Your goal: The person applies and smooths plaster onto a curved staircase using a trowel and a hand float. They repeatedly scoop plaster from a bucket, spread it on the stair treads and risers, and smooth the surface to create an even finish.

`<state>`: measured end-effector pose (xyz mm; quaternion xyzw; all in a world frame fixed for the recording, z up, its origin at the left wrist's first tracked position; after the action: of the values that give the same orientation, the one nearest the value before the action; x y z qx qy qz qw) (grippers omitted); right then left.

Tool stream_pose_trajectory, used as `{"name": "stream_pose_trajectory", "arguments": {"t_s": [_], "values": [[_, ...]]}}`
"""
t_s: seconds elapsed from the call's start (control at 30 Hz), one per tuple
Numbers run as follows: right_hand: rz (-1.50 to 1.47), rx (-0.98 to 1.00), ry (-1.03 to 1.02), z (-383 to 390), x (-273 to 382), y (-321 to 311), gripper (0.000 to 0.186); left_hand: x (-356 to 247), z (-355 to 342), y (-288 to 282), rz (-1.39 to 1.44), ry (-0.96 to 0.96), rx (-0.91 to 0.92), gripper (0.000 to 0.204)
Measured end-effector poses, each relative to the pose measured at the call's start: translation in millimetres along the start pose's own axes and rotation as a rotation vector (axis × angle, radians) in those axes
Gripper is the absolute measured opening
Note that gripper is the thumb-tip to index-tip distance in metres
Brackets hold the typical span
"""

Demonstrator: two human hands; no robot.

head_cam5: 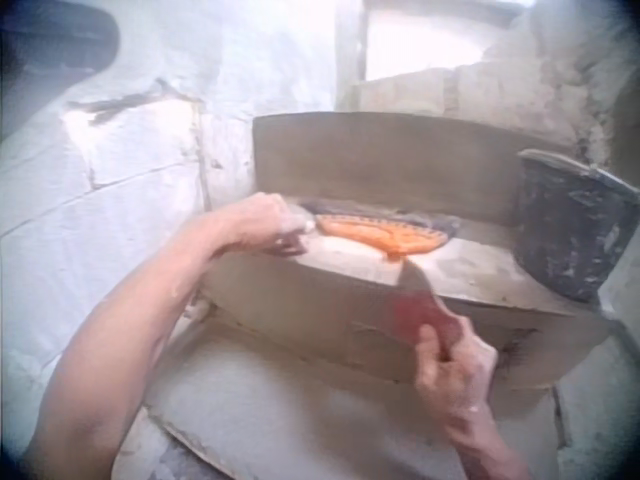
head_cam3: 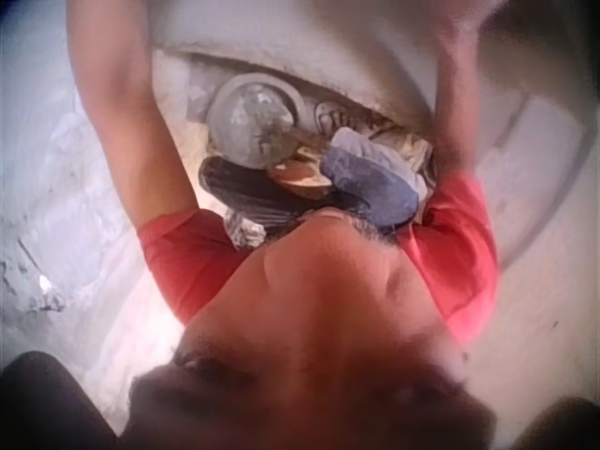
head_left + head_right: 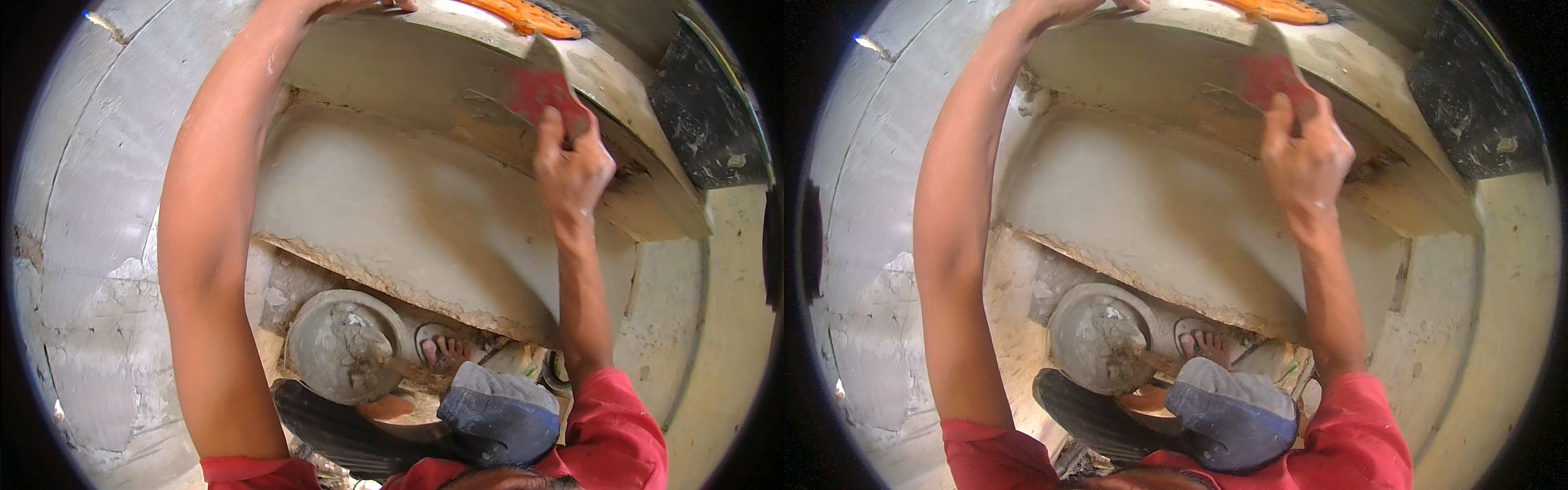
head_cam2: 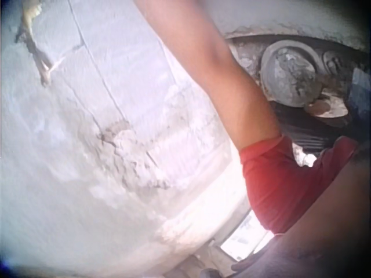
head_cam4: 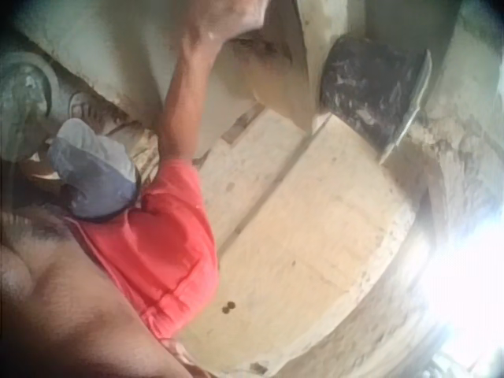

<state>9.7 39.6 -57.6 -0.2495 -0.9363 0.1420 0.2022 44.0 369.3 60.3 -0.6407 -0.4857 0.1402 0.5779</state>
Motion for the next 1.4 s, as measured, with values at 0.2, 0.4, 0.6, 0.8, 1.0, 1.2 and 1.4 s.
{"name": "stream_pose_trajectory", "arguments": {"t_s": [0.2, 0.4, 0.6, 0.8, 1.0, 1.2, 1.4], "values": [[-0.088, 0.392, 0.151, -31.0, -5.4, -89.5, 0.023, -24.0, -6.5, -9.9, 0.458, -0.424, 0.069, 0.044], [0.06, 0.762, -0.094, -95.9, -17.4, -62.2, 0.03, -62.4, -27.8, 5.5, 0.788, -0.435, -0.153, 0.054], [0.15, 0.725, -0.078, -123.8, -42.5, -67.6, 0.032, -60.5, -26.1, 9.3, 0.871, -0.431, -0.139, 0.053], [0.067, 0.382, -0.02, -71.7, 0.8, -104.5, 0.028, -55.4, -33.8, 7.1, 0.812, -0.463, -0.049, 0.067], [-0.116, 0.293, -0.255, 14.1, 44.2, 47.3, 0.015, -59.8, -35.3, 2.8, 0.874, -0.615, -0.013, 0.072], [-0.039, 0.123, -0.095, -1.3, -8.5, 17.2, 0.019, -63.9, -31.7, -2.2, 0.86, -0.626, -0.016, 0.074], [0.066, 0.144, 0.181, -13.6, -60.0, -106.4, 0.024, -67.4, -30.9, 4.3, 1.045, -0.626, -0.047, 0.072]]}}
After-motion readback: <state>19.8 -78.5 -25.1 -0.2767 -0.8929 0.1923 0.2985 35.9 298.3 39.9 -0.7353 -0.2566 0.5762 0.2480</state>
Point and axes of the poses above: each hand's wrist, its own z-axis away from the middle knuckle, its own y-axis out of the palm, x = y × z, the point moved 3 cm from there along -z, towards the middle knuckle
